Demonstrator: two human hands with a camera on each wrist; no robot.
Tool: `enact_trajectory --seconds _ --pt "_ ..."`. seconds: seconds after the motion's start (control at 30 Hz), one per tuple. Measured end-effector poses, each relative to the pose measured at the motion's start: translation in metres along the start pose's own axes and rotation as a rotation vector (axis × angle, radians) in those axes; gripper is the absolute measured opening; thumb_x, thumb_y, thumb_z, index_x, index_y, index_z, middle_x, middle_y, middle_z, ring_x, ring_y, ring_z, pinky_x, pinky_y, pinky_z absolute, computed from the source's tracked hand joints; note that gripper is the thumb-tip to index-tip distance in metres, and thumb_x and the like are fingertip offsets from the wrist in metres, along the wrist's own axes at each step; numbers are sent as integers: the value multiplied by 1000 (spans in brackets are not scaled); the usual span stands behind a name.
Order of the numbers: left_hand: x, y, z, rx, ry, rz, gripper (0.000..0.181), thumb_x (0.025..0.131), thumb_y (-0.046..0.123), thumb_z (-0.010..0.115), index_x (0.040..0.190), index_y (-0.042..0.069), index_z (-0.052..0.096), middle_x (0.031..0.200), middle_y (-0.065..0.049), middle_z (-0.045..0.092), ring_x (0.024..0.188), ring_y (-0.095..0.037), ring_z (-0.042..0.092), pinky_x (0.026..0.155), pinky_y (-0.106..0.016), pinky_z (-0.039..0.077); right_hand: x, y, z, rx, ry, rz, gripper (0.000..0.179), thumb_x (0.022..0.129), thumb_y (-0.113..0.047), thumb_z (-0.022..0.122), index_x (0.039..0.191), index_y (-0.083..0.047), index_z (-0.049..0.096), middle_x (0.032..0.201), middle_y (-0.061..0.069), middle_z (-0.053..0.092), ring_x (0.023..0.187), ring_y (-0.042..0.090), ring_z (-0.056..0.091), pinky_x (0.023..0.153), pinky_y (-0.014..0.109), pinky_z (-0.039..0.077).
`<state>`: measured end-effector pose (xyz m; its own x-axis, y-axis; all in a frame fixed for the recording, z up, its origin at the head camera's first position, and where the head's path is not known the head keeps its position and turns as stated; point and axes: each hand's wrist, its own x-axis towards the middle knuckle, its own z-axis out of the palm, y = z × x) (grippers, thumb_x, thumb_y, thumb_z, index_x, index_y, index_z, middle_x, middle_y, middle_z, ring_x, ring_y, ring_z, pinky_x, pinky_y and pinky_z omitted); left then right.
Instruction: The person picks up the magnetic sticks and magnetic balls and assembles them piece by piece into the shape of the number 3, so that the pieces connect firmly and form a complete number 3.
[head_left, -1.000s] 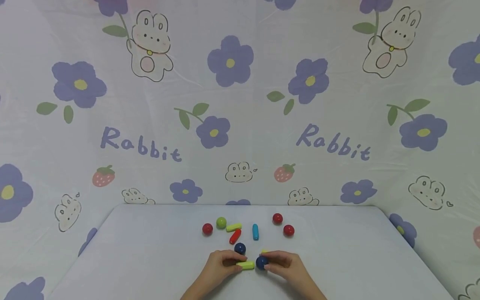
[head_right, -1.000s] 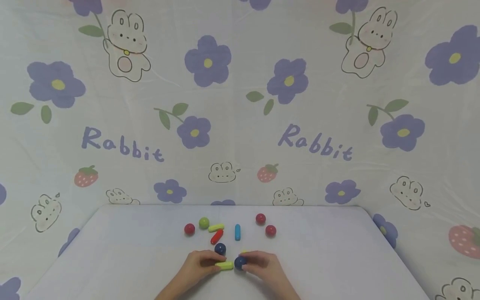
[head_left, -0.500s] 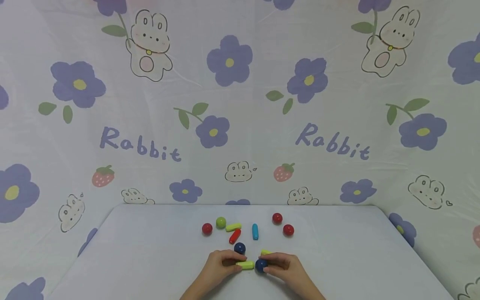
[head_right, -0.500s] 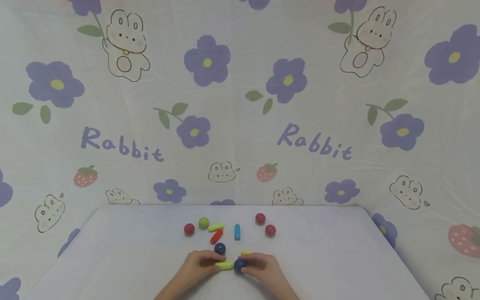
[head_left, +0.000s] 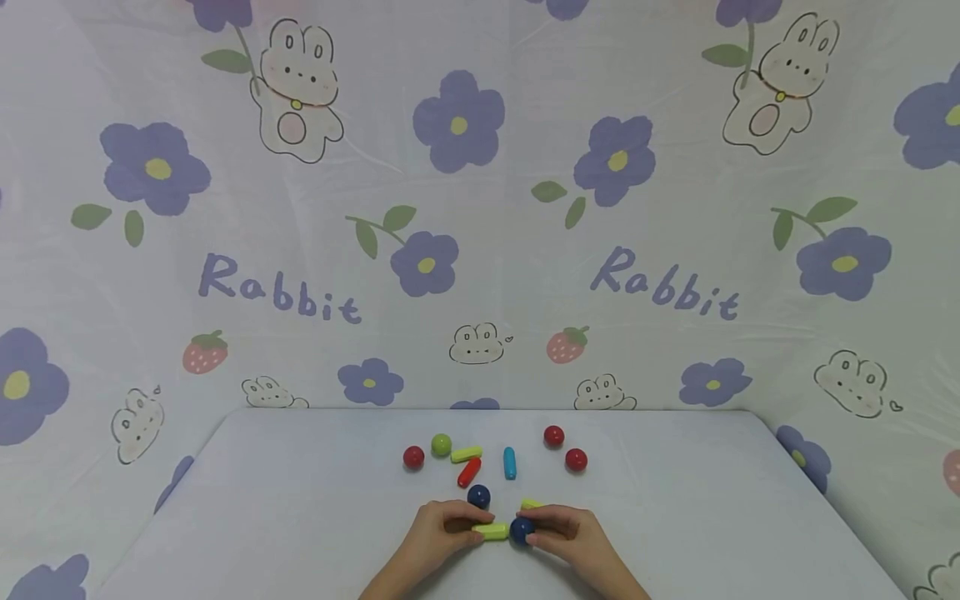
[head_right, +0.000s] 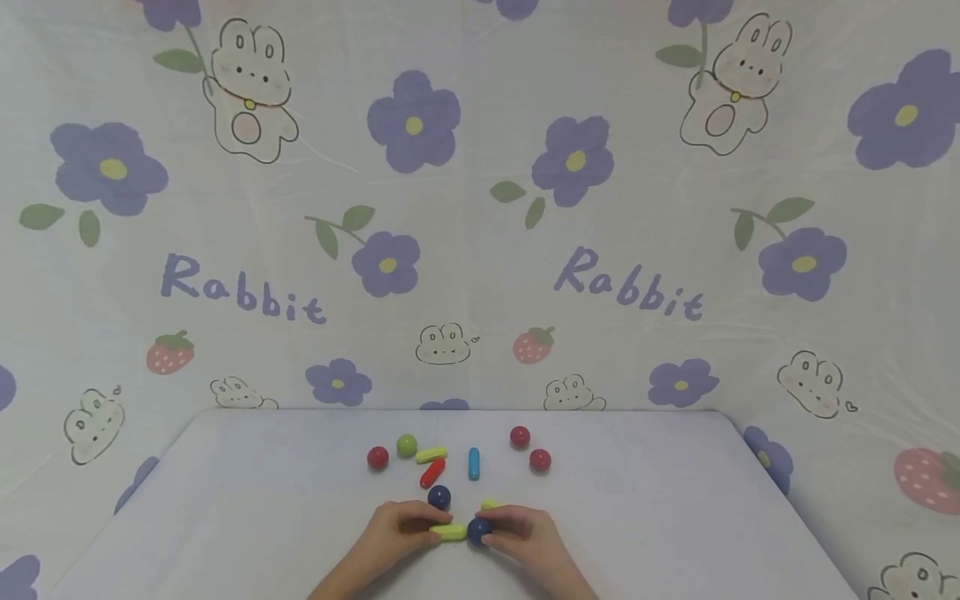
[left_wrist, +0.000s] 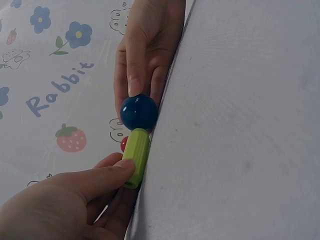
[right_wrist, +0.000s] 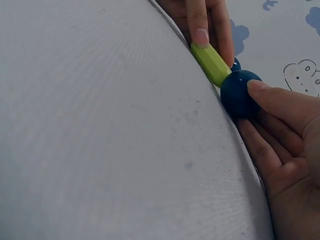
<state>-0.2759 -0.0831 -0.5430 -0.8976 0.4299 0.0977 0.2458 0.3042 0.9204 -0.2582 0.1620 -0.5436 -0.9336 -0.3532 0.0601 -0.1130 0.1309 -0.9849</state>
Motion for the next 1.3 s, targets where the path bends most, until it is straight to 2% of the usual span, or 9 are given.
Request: enact_trajectory --seconds 0.33,0.87,1.03,1.17,1.3 --pt "0 -2 1 -34 -4 -1 26 77 11 69 101 20 69 96 11 64 93 -9 57 79 -22 45 0 0 0 35 -9 24 34 81 -17 66 113 -5 60 113 7 59 105 18 54 83 25 44" --pt "0 -2 2 -58 3 14 27 77 9 69 101 20 69 96 10 64 94 -9 57 81 -24 45 0 1 0 24 -16 -5 35 82 -16 65 114 -5 60 114 8 59 106 19 53 84 24 43" --pt "-4 10 1 -64 11 7 25 78 5 67 101 16 69 96 7 65 93 -13 57 80 -25 46 0 2 -1 3 -19 -9 33 83 -18 64 114 -6 61 114 7 59 106 18 54 84 24 43" --pt "-8 22 -2 -87 21 35 24 79 7 67 102 11 68 98 2 65 94 -16 58 81 -25 45 0 2 -1 5 -22 -9 32 83 -17 64 114 -6 60 114 7 59 106 18 53 84 24 43" --pt "-7 16 -3 -114 57 92 23 81 10 66 103 11 66 100 0 64 95 -16 57 81 -25 45 -1 1 -1 4 -22 -8 32 84 -16 63 113 -6 60 113 8 59 106 18 53 84 24 43"
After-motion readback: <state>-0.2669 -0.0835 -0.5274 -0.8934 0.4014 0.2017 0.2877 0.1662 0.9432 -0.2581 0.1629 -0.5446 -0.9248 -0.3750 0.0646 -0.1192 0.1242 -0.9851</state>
